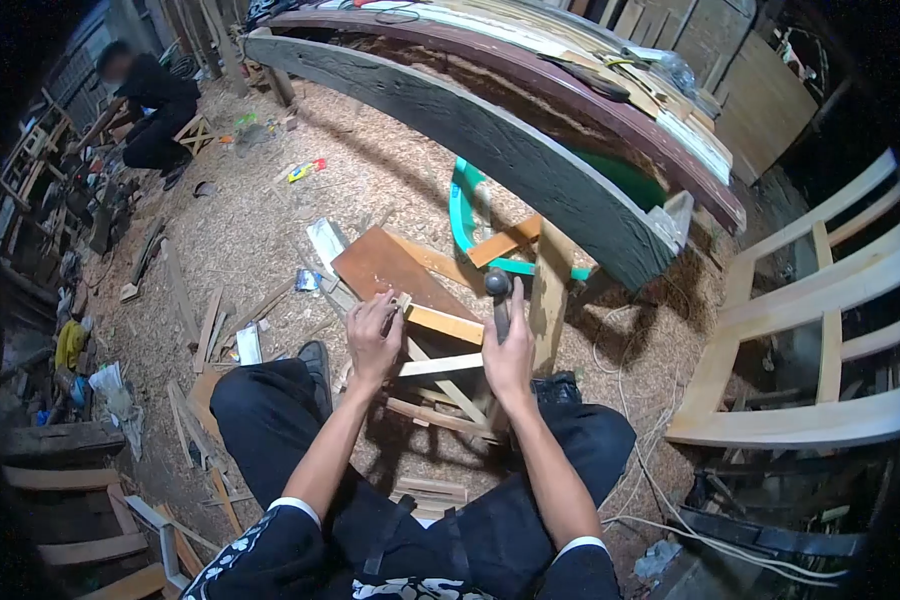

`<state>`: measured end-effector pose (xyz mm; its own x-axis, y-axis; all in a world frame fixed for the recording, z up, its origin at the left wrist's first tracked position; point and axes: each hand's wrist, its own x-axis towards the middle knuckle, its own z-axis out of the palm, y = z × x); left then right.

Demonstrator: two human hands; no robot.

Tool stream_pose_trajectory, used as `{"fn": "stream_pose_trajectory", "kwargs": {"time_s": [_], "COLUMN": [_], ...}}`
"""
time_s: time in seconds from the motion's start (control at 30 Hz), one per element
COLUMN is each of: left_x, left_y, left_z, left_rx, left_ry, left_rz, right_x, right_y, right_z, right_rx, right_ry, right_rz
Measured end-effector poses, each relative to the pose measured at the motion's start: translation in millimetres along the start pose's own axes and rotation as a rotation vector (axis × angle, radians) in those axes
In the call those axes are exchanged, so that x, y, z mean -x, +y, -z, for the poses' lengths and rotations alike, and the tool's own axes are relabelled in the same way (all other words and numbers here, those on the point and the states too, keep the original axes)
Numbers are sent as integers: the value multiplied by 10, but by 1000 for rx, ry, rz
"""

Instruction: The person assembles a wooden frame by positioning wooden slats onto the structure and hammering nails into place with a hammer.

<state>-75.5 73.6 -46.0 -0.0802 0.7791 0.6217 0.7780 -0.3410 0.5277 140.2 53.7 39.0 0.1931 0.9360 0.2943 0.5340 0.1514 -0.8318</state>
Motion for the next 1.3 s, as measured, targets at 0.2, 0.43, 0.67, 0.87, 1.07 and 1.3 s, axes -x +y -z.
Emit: {"fn": "stream_pose_trajectory", "kwargs": {"time_s": [0.2, 0.43, 0.67, 0.87, 1.07, 1.3], "left_x": [14, -24, 5, -97, -84, -67], "left_y": [-36, -182, -214, -56, 102, 203], "left_z": [-3, 49, 23, 34, -45, -156], "left_rx": [8, -2, -71, 17, 117, 172], "left_ry": [-8, 115, 99, 29, -131, -170], "left_rz": [23, 158, 83, 1, -113, -100], "right_x": [65, 116, 133, 25, 28, -3], "right_y": [400, 311, 450, 421, 541, 604], "right_z": [144, -19, -232, -54, -37, -83], "right_rx": [30, 54, 315, 570, 599, 605], "right_ry": [-10, -128, -228, -223, -295, -314], "right_rz": [45, 36, 94, 32, 34, 51]}}
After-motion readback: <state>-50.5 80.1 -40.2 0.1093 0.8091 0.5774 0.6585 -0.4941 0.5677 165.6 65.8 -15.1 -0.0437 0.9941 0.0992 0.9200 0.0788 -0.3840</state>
